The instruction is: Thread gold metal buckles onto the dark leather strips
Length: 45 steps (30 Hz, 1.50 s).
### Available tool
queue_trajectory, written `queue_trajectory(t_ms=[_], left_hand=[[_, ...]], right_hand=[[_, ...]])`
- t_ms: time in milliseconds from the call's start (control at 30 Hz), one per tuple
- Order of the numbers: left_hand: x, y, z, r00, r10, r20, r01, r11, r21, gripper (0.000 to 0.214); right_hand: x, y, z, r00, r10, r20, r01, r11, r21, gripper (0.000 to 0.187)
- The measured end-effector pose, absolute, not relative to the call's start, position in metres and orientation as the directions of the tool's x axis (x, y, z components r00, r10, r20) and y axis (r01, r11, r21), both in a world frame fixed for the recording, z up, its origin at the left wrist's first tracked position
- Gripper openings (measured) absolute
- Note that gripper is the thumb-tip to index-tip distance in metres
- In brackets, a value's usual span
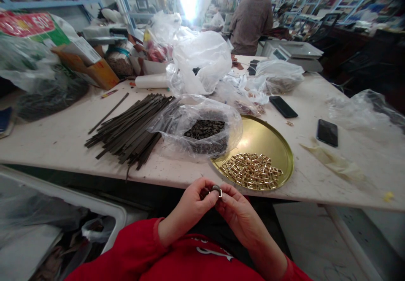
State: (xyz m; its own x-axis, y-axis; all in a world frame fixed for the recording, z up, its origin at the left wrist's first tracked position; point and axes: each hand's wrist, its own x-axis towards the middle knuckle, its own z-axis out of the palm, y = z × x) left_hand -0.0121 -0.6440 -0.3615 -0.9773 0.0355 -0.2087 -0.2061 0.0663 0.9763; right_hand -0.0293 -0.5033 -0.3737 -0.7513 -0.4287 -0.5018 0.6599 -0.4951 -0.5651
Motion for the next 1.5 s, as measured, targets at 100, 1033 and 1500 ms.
queue_trajectory(t_ms=[100, 1033, 1500], left_hand=[[-0.014, -0.645, -0.362, -0.972, 0.056, -0.228, -0.223, 0.09, 0.971, 0.016], [-0.027, -0.667, -0.352, -0.92, 0.342, -0.191, 0.108, 0.69, 0.716, 0.026], [-0.021, -0.654, -0.353, -0.967, 0.186, -0.176, -0.045, 0.554, 0.831, 0.026]], right_hand=[[-0.027, -0.506, -0.377, -0.795, -0.373, -0.478, 0.606, -0.492, -0.624, 0.024], [-0.025, -0.511, -0.374, -0.914, -0.226, -0.337, 0.382, -0.193, -0.904, 0.028], [-0.021, -0.511, -0.379, -0.829, -0.321, -0.458, 0.556, -0.395, -0.731, 0.027]])
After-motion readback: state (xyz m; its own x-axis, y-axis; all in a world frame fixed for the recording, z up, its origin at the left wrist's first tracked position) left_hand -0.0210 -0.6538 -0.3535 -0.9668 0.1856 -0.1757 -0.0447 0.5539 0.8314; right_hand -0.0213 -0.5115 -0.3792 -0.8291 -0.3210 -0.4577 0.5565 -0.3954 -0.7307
